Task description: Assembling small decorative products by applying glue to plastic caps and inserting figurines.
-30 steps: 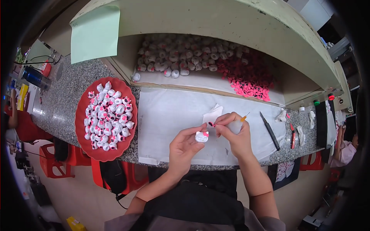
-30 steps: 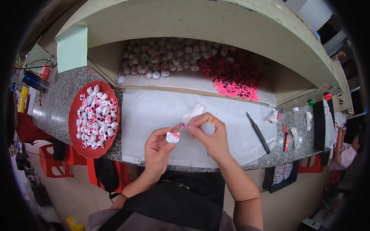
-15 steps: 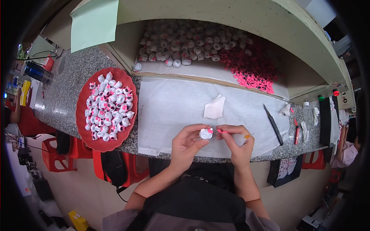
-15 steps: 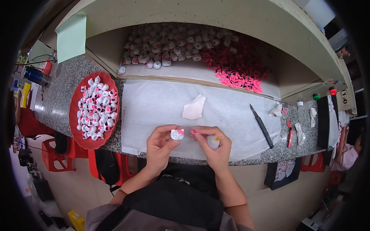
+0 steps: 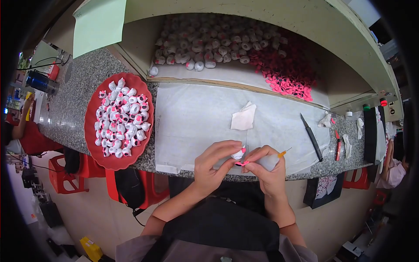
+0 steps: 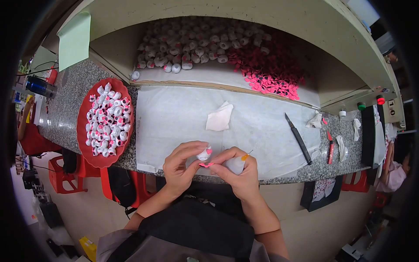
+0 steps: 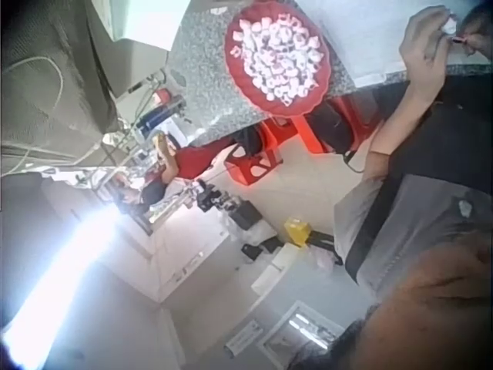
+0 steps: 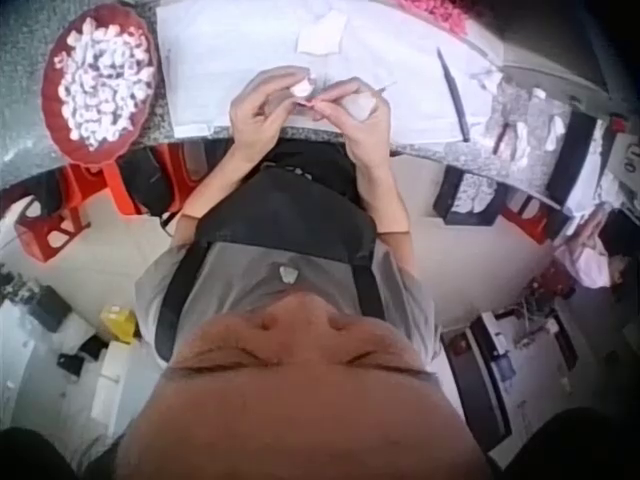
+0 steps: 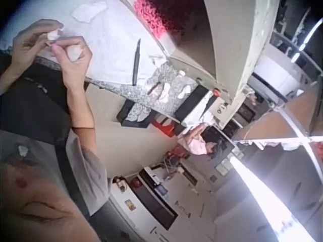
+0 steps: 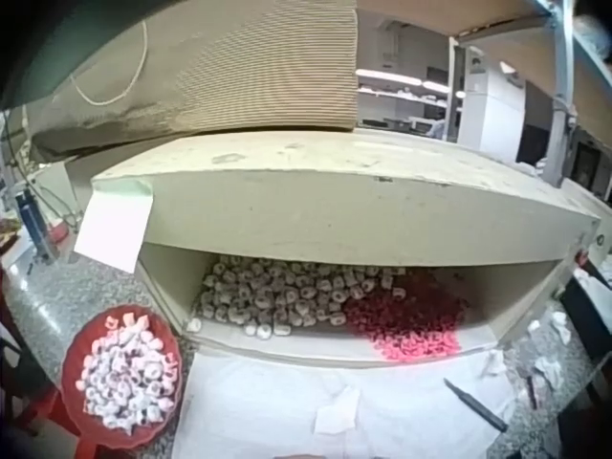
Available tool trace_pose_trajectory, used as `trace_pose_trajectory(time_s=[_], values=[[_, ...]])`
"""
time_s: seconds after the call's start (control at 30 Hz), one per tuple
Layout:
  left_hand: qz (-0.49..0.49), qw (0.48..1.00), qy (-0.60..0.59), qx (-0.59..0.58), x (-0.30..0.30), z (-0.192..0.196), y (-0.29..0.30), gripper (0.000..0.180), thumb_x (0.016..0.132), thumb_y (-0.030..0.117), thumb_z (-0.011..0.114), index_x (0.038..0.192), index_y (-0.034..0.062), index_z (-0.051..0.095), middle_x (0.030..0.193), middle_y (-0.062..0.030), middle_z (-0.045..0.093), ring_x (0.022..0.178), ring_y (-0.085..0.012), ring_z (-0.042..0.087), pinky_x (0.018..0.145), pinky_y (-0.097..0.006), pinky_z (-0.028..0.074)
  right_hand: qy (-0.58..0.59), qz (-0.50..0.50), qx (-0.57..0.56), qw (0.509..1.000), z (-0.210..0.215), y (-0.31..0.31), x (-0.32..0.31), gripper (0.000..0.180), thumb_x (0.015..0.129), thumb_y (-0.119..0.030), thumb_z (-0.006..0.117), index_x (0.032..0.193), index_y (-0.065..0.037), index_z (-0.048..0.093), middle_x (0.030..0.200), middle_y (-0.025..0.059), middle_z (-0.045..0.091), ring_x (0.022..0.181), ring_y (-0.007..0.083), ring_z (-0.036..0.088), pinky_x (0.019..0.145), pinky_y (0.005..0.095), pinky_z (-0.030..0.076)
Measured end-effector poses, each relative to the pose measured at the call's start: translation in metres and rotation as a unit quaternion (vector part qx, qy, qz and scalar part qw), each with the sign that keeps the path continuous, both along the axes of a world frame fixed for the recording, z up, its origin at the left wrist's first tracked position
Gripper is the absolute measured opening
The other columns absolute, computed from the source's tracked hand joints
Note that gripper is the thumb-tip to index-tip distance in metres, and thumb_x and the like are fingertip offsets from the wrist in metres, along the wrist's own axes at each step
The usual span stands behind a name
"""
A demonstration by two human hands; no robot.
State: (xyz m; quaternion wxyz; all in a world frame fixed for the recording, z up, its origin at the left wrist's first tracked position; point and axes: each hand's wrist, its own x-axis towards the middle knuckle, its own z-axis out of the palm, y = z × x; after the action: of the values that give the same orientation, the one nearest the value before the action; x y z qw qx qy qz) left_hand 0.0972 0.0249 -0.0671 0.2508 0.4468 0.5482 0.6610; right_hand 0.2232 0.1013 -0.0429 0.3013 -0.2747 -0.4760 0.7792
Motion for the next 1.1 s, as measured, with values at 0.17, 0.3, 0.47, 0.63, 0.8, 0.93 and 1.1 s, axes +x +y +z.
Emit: trace_pose_trajectory(time_s=[0.17,0.3,0.47,0.63,0.8,0.93,1.1], values=[[-0.015,1.0,0.008,-0.004,-0.002,0.002,-0.003,0.029,0.066,-0.011,0.058,0.093,-0.0019,0.056,0.098,-0.017,0.055,0.094,-0.0243,0.053,0.079,-0.03,0.043,-0.007,-0.034,-0.009,0.999,-0.002,-0.001,-0.009,0.012,0.066,0.009,0.057,0.072,0.002,0.049,0.073,0.0135,0.052,0.058,0.0167,0.053,0.055,0.0251,0.045],[-0.05,0.998,-0.034,0.011,-0.004,-0.002,-0.004,0.029,0.067,-0.008,0.059,0.095,-0.0023,0.055,0.102,-0.0181,0.053,0.095,-0.0234,0.052,0.08,-0.03,0.042,-0.028,-0.051,0.038,0.998,-0.006,-0.003,-0.009,0.014,0.066,0.009,0.058,0.073,0.001,0.05,0.077,0.0129,0.051,0.061,0.0149,0.052,0.055,0.024,0.044],[-0.079,0.973,-0.217,0.011,-0.001,0.003,-0.006,0.026,0.072,-0.004,0.057,0.098,-0.0035,0.053,0.105,-0.0184,0.051,0.096,-0.0221,0.051,0.082,-0.03,0.041,-0.058,-0.08,0.184,0.978,-0.015,-0.005,-0.008,0.019,0.063,0.008,0.062,0.076,0.001,0.05,0.077,0.0099,0.051,0.062,0.0122,0.051,0.056,0.0225,0.043],[-0.117,0.96,-0.252,0.015,-0.004,0.0,-0.01,0.028,0.072,-0.005,0.057,0.1,-0.003,0.053,0.104,-0.0161,0.053,0.102,-0.0233,0.048,0.086,-0.032,0.039,-0.043,0.01,0.087,0.995,-0.003,-0.002,-0.004,0.028,0.059,0.005,0.067,0.083,0.002,0.053,0.078,0.0071,0.055,0.067,0.0105,0.052,0.061,0.0212,0.043],[-0.143,0.962,-0.23,0.021,-0.004,-0.003,-0.007,0.026,0.071,-0.006,0.057,0.097,-0.0028,0.055,0.103,-0.0167,0.053,0.103,-0.0245,0.048,0.087,-0.033,0.038,-0.055,0.014,0.09,0.994,-0.006,-0.002,-0.002,0.029,0.058,0.007,0.068,0.083,0.002,0.054,0.08,0.0091,0.056,0.072,0.012,0.054,0.063,0.0221,0.043],[-0.168,0.956,-0.24,-0.013,-0.006,-0.002,-0.006,0.019,0.074,-0.002,0.056,0.093,-0.0039,0.055,0.1,-0.0206,0.053,0.098,-0.0267,0.051,0.079,-0.032,0.044,-0.033,0.007,0.065,0.997,-0.012,-0.002,0.0,0.028,0.058,0.009,0.068,0.08,0.001,0.055,0.08,0.01,0.057,0.073,0.0137,0.054,0.065,0.0227,0.043],[-0.17,0.959,-0.228,0.023,-0.007,-0.012,-0.005,0.021,0.072,-0.003,0.058,0.093,-0.0031,0.056,0.099,-0.0178,0.054,0.098,-0.0255,0.051,0.08,-0.032,0.043,-0.032,0.006,0.064,0.997,-0.013,-0.003,0.0,0.026,0.058,0.008,0.068,0.078,0.0,0.055,0.079,0.0095,0.056,0.072,0.0138,0.054,0.064,0.023,0.043]])
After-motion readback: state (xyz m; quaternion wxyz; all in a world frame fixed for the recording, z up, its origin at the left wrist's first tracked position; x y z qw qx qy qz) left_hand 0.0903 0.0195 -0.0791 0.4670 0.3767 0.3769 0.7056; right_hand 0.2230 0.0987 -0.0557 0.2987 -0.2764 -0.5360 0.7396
